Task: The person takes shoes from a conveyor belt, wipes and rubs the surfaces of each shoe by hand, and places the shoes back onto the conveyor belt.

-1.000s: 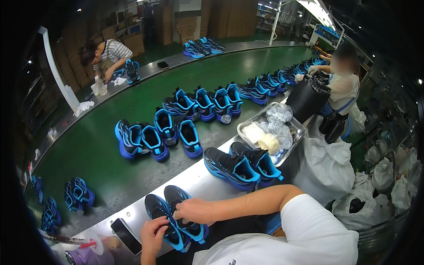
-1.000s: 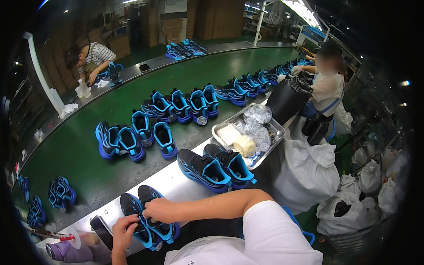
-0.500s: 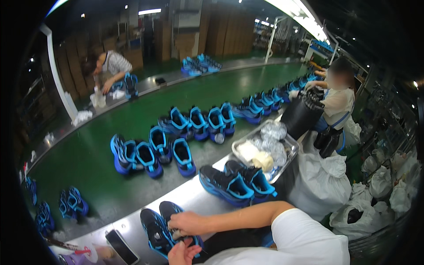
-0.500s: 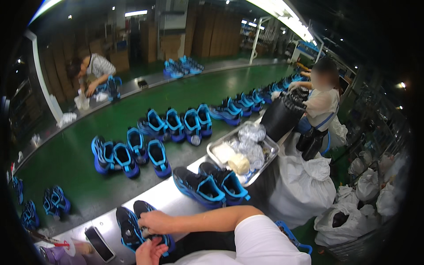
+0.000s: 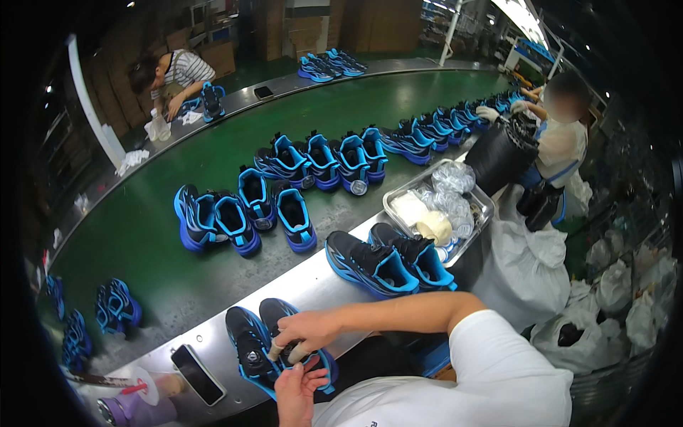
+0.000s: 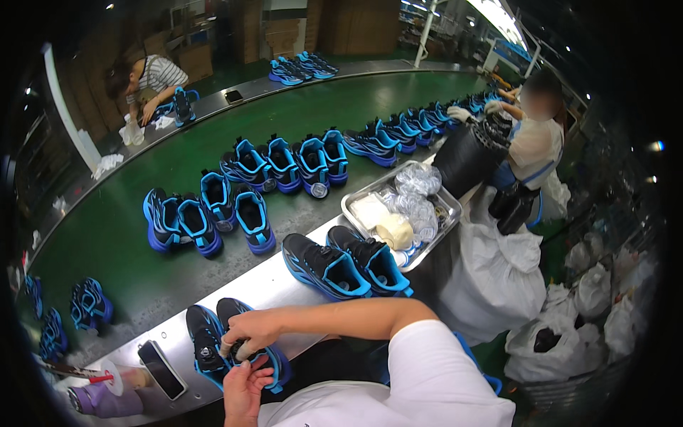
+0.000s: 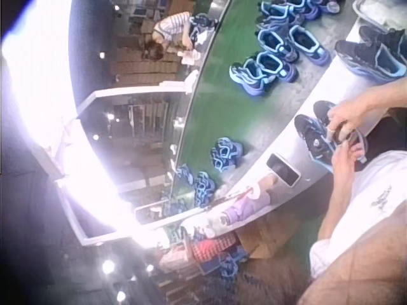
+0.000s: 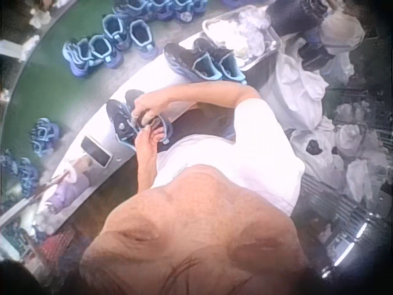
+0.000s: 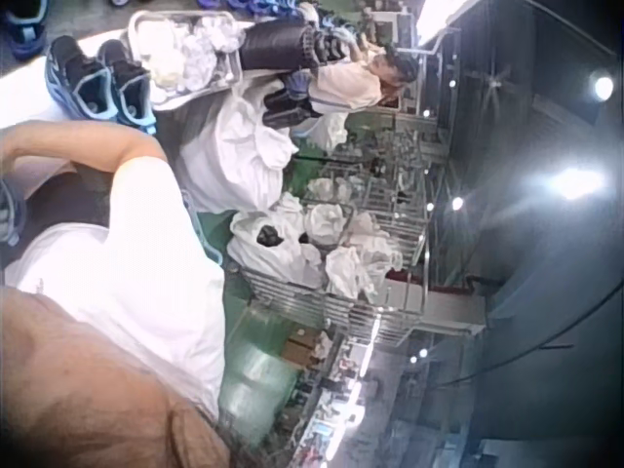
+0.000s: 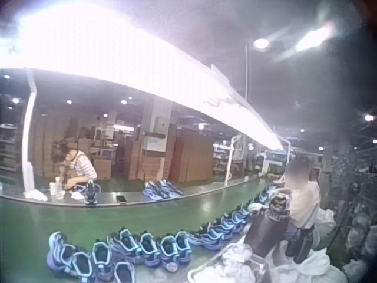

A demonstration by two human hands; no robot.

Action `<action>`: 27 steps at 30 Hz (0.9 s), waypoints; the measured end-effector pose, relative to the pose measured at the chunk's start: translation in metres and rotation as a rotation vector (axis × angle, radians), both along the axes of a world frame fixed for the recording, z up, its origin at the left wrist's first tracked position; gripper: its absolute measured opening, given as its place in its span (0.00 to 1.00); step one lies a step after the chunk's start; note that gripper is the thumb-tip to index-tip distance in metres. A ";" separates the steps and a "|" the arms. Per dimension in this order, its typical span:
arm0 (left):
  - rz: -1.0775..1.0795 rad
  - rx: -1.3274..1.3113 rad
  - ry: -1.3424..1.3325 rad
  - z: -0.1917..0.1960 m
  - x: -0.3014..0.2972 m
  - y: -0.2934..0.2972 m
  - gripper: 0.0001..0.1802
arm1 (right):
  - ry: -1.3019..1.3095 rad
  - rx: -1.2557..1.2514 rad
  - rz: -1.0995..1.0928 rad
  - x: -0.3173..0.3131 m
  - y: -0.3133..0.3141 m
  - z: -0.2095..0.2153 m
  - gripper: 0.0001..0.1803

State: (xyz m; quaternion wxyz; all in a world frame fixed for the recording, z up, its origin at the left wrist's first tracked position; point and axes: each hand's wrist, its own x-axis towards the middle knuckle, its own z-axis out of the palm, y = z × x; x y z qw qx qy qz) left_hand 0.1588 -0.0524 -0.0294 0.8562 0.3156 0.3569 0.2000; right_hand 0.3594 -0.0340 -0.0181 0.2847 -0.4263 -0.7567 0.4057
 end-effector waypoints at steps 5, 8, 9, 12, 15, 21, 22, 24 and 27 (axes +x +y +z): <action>0.078 -0.045 -0.014 -0.010 -0.008 -0.012 0.17 | -0.083 -0.016 -0.259 -0.028 -0.020 -0.001 0.14; 0.062 -0.073 -0.002 0.002 -0.020 -0.012 0.15 | -0.018 0.064 -0.149 -0.027 -0.013 -0.001 0.14; 0.082 -0.084 0.032 0.008 -0.020 -0.014 0.16 | 0.085 0.042 0.035 -0.019 -0.005 0.003 0.15; 0.076 -0.072 0.129 0.023 -0.011 -0.013 0.18 | -0.035 -0.086 0.042 -0.019 -0.006 0.029 0.16; 0.018 -0.064 0.080 0.012 0.011 -0.005 0.13 | -0.056 0.077 -0.311 -0.030 -0.025 0.004 0.17; 0.056 -0.095 0.172 0.021 -0.002 -0.010 0.13 | -0.057 -0.142 -0.005 -0.009 -0.009 0.024 0.19; 0.043 -0.087 0.175 0.020 0.000 -0.008 0.13 | -0.058 -0.138 0.001 -0.013 -0.010 0.018 0.19; 0.030 -0.108 0.160 0.018 -0.004 -0.008 0.13 | -0.175 0.011 -0.252 -0.024 -0.016 0.012 0.17; 0.014 -0.138 0.160 0.023 -0.005 -0.011 0.14 | -0.086 -0.052 -0.172 -0.018 -0.018 0.020 0.16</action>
